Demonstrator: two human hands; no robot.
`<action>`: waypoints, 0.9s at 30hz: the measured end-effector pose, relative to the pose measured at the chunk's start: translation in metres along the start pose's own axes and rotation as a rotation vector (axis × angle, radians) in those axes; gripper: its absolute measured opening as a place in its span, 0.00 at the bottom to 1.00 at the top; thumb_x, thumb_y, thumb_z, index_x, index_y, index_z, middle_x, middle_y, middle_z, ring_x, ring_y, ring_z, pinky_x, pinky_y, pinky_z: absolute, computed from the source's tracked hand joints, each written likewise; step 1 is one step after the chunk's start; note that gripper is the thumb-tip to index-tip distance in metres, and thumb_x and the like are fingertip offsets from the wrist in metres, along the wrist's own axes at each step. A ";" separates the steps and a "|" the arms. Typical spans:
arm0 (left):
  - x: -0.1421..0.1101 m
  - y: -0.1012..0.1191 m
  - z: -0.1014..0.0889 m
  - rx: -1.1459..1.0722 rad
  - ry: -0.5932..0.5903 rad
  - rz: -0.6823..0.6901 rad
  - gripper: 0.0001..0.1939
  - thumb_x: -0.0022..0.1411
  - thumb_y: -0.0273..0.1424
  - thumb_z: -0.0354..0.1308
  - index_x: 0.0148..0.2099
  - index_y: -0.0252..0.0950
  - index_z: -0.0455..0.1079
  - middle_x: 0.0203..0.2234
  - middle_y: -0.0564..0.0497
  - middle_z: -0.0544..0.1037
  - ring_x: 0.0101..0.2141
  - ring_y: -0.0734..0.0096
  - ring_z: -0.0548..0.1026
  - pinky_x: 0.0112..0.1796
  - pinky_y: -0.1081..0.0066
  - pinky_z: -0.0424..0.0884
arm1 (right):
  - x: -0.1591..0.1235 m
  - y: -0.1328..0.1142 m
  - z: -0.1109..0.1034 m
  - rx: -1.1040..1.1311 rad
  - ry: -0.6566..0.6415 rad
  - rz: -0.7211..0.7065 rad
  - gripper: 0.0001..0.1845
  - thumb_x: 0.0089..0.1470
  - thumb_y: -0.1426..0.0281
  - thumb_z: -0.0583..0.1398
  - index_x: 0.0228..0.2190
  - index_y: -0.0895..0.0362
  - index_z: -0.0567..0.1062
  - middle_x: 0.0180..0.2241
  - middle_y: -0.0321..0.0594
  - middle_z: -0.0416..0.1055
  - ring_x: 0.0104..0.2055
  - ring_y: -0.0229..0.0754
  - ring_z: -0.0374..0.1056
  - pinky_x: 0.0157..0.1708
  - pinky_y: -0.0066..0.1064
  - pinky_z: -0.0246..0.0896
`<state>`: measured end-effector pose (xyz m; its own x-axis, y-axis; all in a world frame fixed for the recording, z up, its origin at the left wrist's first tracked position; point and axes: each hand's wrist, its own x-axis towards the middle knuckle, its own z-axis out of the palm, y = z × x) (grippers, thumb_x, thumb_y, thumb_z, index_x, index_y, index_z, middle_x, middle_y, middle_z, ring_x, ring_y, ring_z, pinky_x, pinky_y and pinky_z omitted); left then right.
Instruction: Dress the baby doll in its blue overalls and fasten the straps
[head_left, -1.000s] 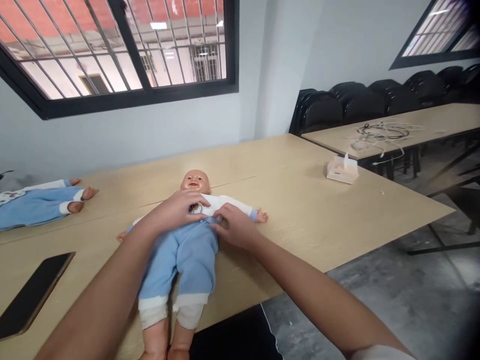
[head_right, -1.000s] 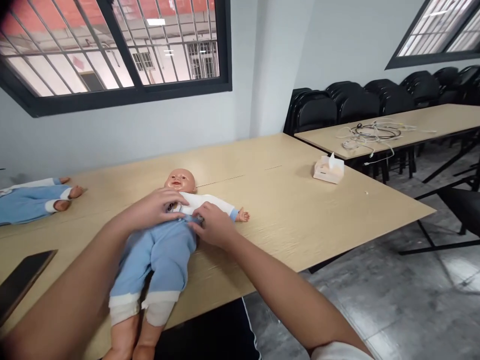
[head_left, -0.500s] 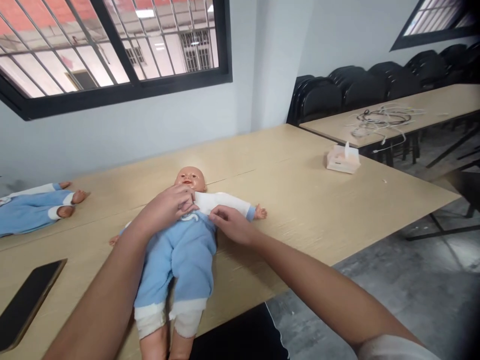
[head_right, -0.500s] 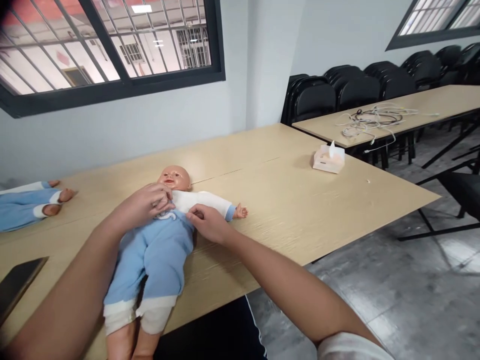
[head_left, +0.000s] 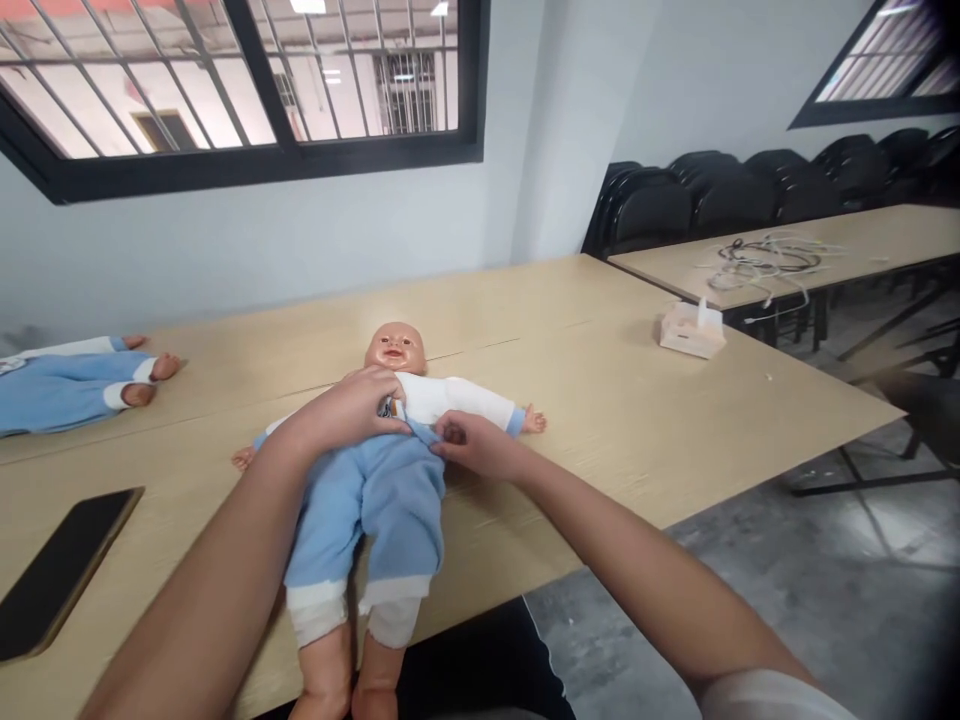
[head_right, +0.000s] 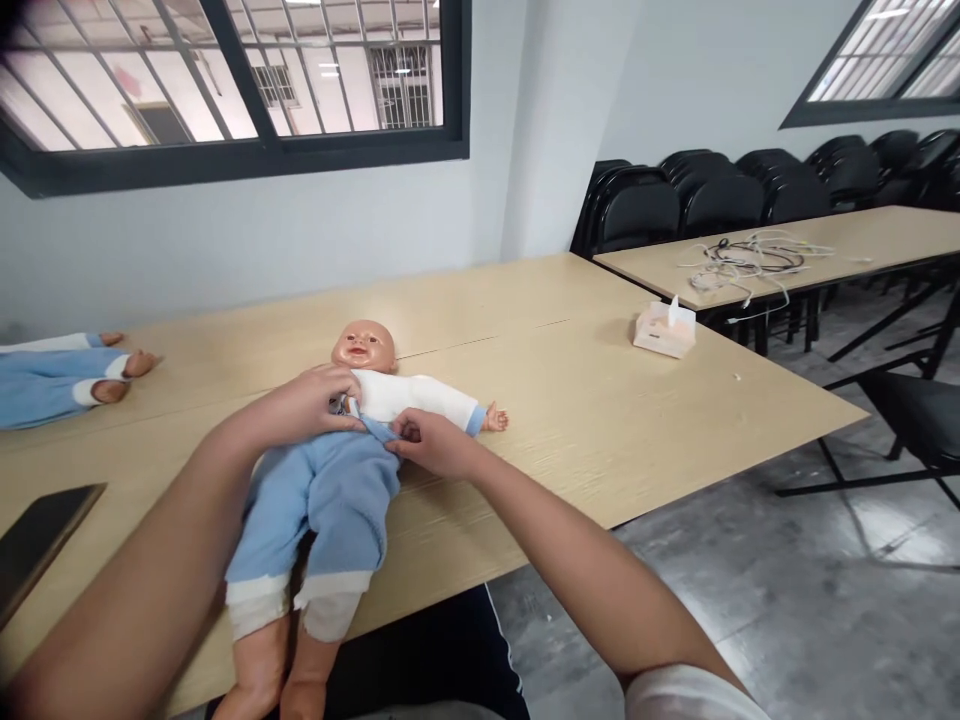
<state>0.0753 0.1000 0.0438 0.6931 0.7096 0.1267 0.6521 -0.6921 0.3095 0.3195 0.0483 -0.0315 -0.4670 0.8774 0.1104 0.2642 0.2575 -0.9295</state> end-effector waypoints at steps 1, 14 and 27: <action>0.000 -0.001 0.000 -0.030 -0.003 0.015 0.15 0.57 0.45 0.68 0.37 0.40 0.73 0.38 0.48 0.79 0.42 0.57 0.74 0.41 0.64 0.67 | 0.000 0.000 0.000 0.052 -0.006 0.015 0.13 0.54 0.62 0.67 0.33 0.56 0.72 0.27 0.31 0.66 0.28 0.36 0.60 0.28 0.28 0.56; -0.003 0.027 -0.004 -0.032 0.092 -0.096 0.18 0.68 0.44 0.53 0.54 0.40 0.71 0.47 0.45 0.79 0.47 0.54 0.75 0.45 0.61 0.67 | 0.000 -0.007 0.006 -0.185 0.487 -0.163 0.08 0.58 0.64 0.61 0.37 0.55 0.77 0.25 0.33 0.63 0.28 0.39 0.59 0.31 0.31 0.58; 0.006 0.031 0.006 0.027 0.155 0.026 0.09 0.62 0.38 0.59 0.43 0.41 0.72 0.40 0.49 0.79 0.45 0.56 0.75 0.52 0.57 0.63 | -0.001 -0.007 -0.006 -0.422 0.370 -0.314 0.05 0.59 0.72 0.60 0.38 0.54 0.74 0.32 0.38 0.66 0.35 0.42 0.62 0.36 0.32 0.57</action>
<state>0.1014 0.0825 0.0484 0.6554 0.7018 0.2790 0.6438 -0.7123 0.2794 0.3231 0.0483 -0.0234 -0.2738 0.7964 0.5392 0.5071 0.5959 -0.6227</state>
